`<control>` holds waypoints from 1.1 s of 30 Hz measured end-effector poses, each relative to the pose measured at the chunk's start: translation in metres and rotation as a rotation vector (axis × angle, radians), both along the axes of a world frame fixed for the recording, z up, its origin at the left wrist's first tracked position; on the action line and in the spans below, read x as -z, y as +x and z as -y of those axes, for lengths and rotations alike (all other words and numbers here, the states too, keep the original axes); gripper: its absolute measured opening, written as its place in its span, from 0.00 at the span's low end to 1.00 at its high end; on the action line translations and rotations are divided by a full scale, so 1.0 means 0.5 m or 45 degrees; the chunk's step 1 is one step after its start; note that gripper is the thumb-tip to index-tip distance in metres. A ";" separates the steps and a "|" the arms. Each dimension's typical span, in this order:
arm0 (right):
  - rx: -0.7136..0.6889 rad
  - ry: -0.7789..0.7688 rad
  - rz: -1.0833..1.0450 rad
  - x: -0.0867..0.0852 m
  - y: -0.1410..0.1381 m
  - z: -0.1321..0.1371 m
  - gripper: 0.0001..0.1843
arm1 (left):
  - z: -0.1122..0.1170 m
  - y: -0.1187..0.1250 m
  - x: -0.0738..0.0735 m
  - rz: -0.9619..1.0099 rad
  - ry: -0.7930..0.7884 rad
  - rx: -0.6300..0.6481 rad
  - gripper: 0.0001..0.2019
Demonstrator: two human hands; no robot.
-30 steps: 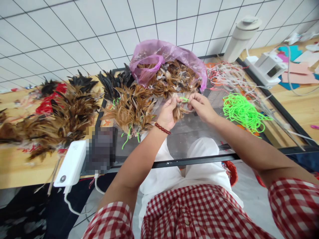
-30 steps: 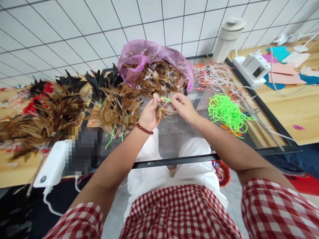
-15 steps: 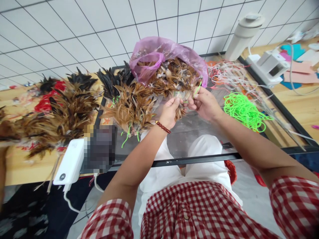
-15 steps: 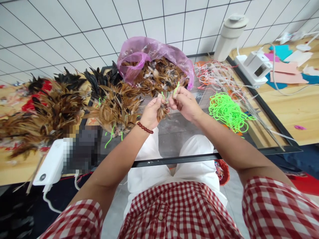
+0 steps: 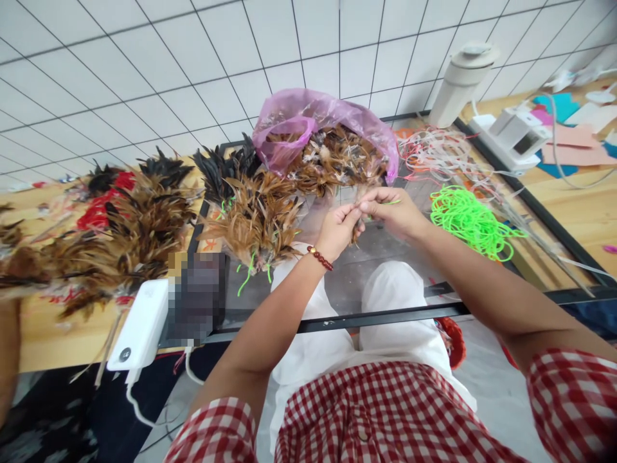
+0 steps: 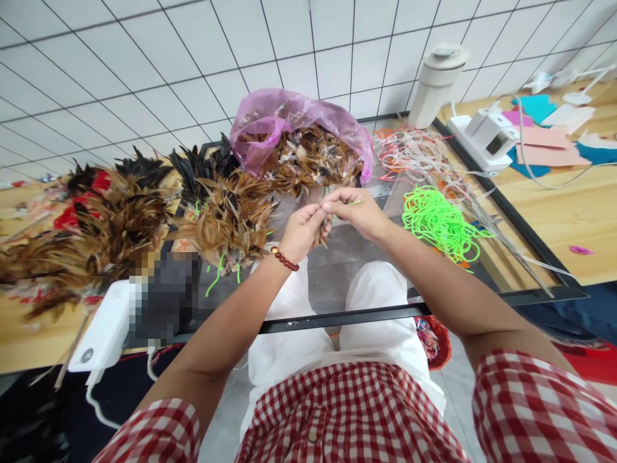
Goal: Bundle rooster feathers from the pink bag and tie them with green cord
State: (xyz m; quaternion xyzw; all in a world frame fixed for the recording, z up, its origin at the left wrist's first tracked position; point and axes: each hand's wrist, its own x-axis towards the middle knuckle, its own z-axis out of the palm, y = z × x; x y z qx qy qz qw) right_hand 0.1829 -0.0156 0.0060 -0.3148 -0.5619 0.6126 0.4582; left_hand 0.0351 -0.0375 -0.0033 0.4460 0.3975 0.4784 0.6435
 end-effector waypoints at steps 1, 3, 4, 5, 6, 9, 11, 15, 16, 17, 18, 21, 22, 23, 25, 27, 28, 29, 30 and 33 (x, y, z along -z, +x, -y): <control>0.012 -0.002 -0.023 -0.001 -0.002 0.003 0.24 | 0.002 0.000 -0.001 0.020 -0.014 0.041 0.13; 0.031 -0.015 -0.026 -0.001 -0.005 0.007 0.25 | 0.005 -0.001 -0.004 0.058 -0.086 0.114 0.14; 0.038 -0.022 -0.012 -0.001 -0.006 0.007 0.25 | 0.006 -0.001 -0.007 0.070 -0.134 0.143 0.14; 0.052 -0.021 0.003 -0.001 -0.005 0.006 0.25 | 0.006 -0.001 -0.009 0.079 -0.178 0.153 0.15; 0.080 -0.005 0.012 -0.001 -0.004 0.003 0.25 | 0.006 0.000 -0.010 0.086 -0.206 0.142 0.15; 0.191 0.097 0.006 -0.003 0.008 -0.010 0.27 | 0.001 0.000 -0.009 0.060 -0.178 0.014 0.16; 0.208 0.154 0.018 -0.008 0.020 -0.018 0.27 | -0.003 0.000 -0.002 -0.045 -0.116 -0.068 0.16; 0.129 0.298 0.203 -0.020 0.043 -0.025 0.25 | -0.009 -0.002 0.014 -0.316 0.021 -0.107 0.15; 0.115 0.364 0.294 -0.022 0.049 -0.026 0.23 | -0.010 -0.003 0.017 -0.346 0.052 -0.119 0.15; 0.107 0.442 0.400 -0.022 0.055 -0.029 0.22 | -0.011 -0.004 0.019 -0.361 0.078 -0.135 0.15; 0.104 0.533 0.514 -0.021 0.060 -0.031 0.19 | -0.012 -0.006 0.020 -0.368 0.102 -0.156 0.14; 0.105 0.854 0.825 -0.014 0.074 -0.041 0.08 | -0.020 -0.013 0.023 -0.408 0.175 -0.226 0.14; 0.100 0.956 0.899 -0.012 0.077 -0.043 0.06 | -0.022 -0.016 0.024 -0.436 0.203 -0.249 0.14; 0.097 1.043 0.947 -0.011 0.078 -0.044 0.06 | -0.025 -0.019 0.026 -0.471 0.236 -0.273 0.14; 0.114 1.162 0.982 -0.014 0.078 -0.041 0.07 | -0.028 -0.024 0.027 -0.554 0.310 -0.316 0.13; 0.139 1.223 0.977 -0.019 0.074 -0.034 0.08 | -0.027 -0.026 0.025 -0.650 0.390 -0.316 0.13; 0.146 1.241 0.969 -0.022 0.071 -0.031 0.08 | -0.024 -0.026 0.023 -0.696 0.423 -0.288 0.13; 0.144 1.253 0.958 -0.024 0.069 -0.029 0.08 | -0.021 -0.025 0.019 -0.736 0.450 -0.241 0.13; 0.136 1.258 0.941 -0.025 0.067 -0.027 0.08 | -0.017 -0.023 0.015 -0.765 0.468 -0.178 0.13; 0.077 1.254 0.828 -0.023 0.062 -0.030 0.10 | -0.006 -0.020 0.001 -0.772 0.439 0.078 0.12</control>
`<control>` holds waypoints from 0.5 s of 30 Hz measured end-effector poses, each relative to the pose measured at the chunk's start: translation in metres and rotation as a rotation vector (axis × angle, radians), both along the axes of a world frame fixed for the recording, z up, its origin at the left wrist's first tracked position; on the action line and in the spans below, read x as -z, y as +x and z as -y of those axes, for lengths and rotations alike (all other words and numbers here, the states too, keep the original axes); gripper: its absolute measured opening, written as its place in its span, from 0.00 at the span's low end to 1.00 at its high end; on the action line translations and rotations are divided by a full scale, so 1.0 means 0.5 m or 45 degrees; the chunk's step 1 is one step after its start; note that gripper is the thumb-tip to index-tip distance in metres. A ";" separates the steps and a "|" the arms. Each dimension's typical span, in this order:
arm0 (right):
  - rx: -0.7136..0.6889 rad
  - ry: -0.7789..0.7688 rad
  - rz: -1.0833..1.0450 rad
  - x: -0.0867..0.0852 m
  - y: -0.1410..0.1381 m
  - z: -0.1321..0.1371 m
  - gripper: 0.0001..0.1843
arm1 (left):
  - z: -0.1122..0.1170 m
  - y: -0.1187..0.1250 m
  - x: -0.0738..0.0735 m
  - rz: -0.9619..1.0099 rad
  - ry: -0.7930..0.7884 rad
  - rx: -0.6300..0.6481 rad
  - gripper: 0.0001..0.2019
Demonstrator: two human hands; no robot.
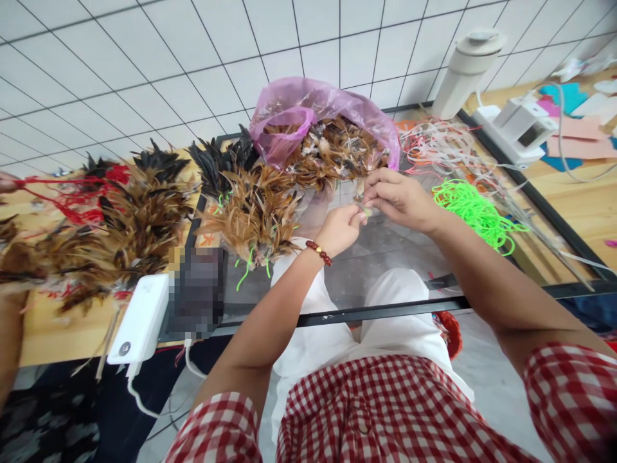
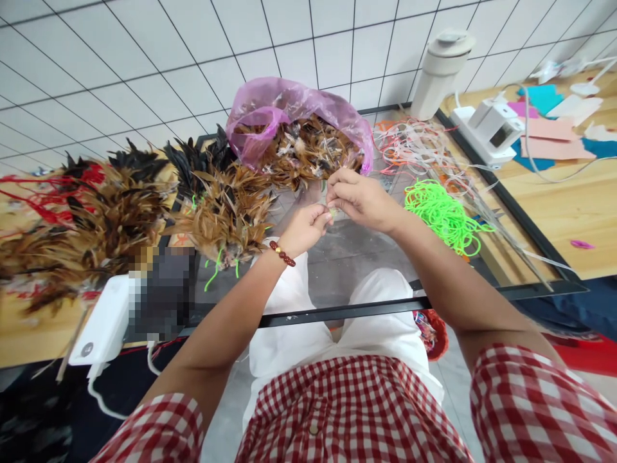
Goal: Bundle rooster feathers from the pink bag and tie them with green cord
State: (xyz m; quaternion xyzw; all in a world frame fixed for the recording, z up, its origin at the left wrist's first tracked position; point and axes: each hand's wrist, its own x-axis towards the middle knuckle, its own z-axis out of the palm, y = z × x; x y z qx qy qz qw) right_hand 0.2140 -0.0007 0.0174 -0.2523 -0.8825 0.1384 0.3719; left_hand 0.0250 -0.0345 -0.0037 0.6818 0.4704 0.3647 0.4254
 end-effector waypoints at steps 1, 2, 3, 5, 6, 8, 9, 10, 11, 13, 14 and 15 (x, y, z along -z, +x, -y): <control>-0.040 -0.024 -0.029 0.002 -0.001 -0.002 0.11 | 0.003 0.000 -0.005 0.005 -0.061 0.078 0.12; -0.074 -0.056 -0.056 0.004 -0.001 -0.004 0.12 | 0.005 -0.001 -0.009 0.023 -0.125 0.149 0.12; -0.094 -0.096 -0.079 0.007 -0.002 -0.005 0.13 | 0.007 -0.003 -0.012 0.057 -0.186 0.207 0.12; -0.075 -0.197 -0.121 0.013 -0.004 -0.007 0.14 | 0.008 -0.006 -0.016 0.171 -0.289 0.273 0.12; -0.042 -0.246 -0.145 0.017 -0.006 -0.007 0.14 | 0.008 -0.007 -0.016 0.245 -0.329 0.274 0.13; 0.037 -0.318 -0.183 0.025 -0.010 -0.006 0.15 | 0.007 -0.007 -0.014 0.406 -0.389 0.222 0.14; 0.072 -0.333 -0.189 0.029 -0.012 -0.006 0.15 | 0.005 -0.006 -0.012 0.482 -0.407 0.173 0.14; 0.097 -0.330 -0.183 0.032 -0.014 -0.005 0.14 | 0.004 -0.004 -0.010 0.548 -0.417 0.112 0.15; 0.113 -0.310 -0.163 0.034 -0.016 -0.003 0.14 | 0.001 -0.002 -0.007 0.598 -0.421 0.045 0.16; 0.117 -0.226 -0.089 0.036 -0.021 0.002 0.13 | -0.006 0.001 0.000 0.631 -0.421 -0.087 0.17; 0.105 -0.168 -0.042 0.035 -0.023 0.006 0.12 | -0.009 0.002 0.004 0.613 -0.406 -0.152 0.17; 0.088 -0.108 0.007 0.035 -0.025 0.009 0.12 | -0.013 0.001 0.009 0.571 -0.367 -0.214 0.17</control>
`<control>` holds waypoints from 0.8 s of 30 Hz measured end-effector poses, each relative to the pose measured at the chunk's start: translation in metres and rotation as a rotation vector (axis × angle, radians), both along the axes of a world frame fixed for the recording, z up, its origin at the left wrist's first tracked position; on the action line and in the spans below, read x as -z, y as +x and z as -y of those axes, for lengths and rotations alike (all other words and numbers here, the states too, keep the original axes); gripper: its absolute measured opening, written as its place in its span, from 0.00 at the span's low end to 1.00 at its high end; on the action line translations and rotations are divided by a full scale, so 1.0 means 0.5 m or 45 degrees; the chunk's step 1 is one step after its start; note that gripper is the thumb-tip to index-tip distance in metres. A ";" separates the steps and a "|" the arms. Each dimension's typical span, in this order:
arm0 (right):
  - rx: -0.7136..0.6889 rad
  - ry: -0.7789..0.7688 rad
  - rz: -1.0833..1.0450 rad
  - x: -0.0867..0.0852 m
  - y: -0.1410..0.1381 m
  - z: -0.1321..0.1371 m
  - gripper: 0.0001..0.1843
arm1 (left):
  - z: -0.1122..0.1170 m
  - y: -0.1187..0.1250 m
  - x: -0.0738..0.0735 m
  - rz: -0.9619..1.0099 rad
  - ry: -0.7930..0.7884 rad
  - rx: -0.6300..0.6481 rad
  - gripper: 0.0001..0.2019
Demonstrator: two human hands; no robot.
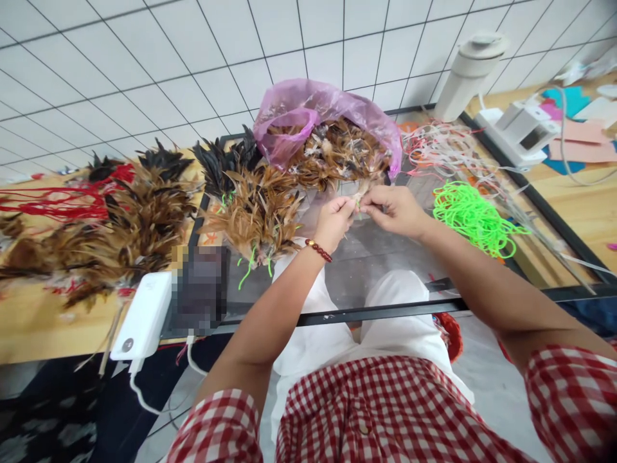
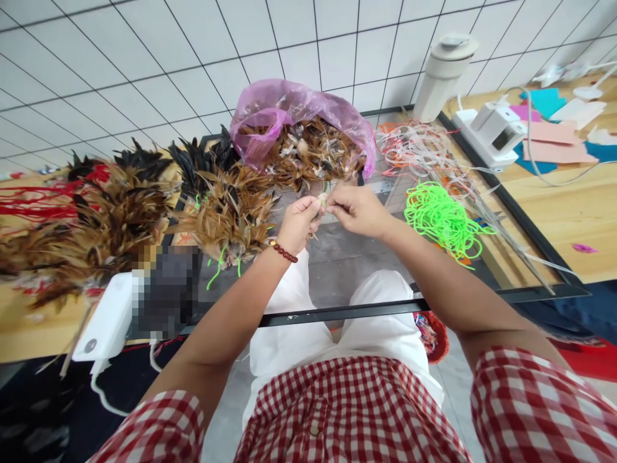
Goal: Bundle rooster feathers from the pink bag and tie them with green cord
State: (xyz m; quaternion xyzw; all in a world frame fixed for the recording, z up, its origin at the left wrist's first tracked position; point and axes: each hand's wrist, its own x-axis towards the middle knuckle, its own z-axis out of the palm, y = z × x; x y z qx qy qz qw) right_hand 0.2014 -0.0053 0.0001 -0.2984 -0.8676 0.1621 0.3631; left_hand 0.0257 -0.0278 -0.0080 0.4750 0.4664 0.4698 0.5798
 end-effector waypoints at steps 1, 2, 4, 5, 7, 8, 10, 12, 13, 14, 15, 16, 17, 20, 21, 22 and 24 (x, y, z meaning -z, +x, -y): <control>-0.019 0.057 0.042 -0.001 -0.002 0.004 0.12 | -0.004 -0.001 0.004 -0.078 0.052 -0.059 0.16; -0.033 0.111 0.071 -0.002 -0.004 0.007 0.12 | -0.007 -0.003 0.008 -0.181 0.134 -0.110 0.15; -0.044 0.197 0.099 -0.006 -0.006 0.012 0.12 | -0.012 -0.008 0.016 -0.441 0.354 -0.153 0.13; -0.041 0.225 0.101 -0.007 -0.006 0.013 0.13 | -0.012 -0.010 0.019 -0.571 0.463 -0.130 0.12; -0.032 0.231 0.070 -0.010 -0.005 0.011 0.13 | -0.011 -0.013 0.022 -0.754 0.622 -0.008 0.11; -0.031 0.202 0.031 -0.011 -0.003 0.008 0.14 | -0.009 -0.014 0.023 -0.790 0.672 0.074 0.11; -0.021 0.081 -0.090 -0.012 0.001 0.000 0.16 | -0.005 -0.016 0.021 -0.755 0.740 0.236 0.11; -0.007 -0.078 -0.221 -0.011 0.006 -0.009 0.18 | 0.000 -0.016 0.016 -0.632 0.770 0.348 0.12; -0.005 -0.157 -0.273 -0.009 0.008 -0.014 0.19 | 0.003 -0.015 0.012 -0.559 0.760 0.380 0.13; -0.004 -0.232 -0.315 -0.007 0.009 -0.017 0.20 | 0.006 -0.013 0.009 -0.487 0.725 0.399 0.14; -0.005 -0.300 -0.347 -0.005 0.009 -0.020 0.21 | 0.009 -0.011 0.005 -0.413 0.664 0.409 0.15; -0.004 -0.358 -0.375 -0.003 0.008 -0.022 0.21 | 0.012 -0.007 0.001 -0.337 0.577 0.407 0.17; 0.002 -0.407 -0.399 0.000 0.006 -0.022 0.21 | 0.016 -0.003 -0.003 -0.261 0.471 0.390 0.19; 0.046 -0.536 -0.477 0.004 -0.003 -0.017 0.21 | 0.025 0.013 -0.018 -0.057 0.129 0.259 0.21; 0.066 -0.585 -0.521 0.005 -0.008 -0.013 0.22 | 0.027 0.017 -0.023 -0.009 0.038 0.191 0.20; 0.086 -0.638 -0.576 0.004 -0.012 -0.010 0.22 | 0.027 0.020 -0.026 0.027 -0.035 0.122 0.19; 0.108 -0.756 -0.692 0.002 -0.020 -0.001 0.24 | 0.022 0.023 -0.027 0.076 -0.100 -0.021 0.17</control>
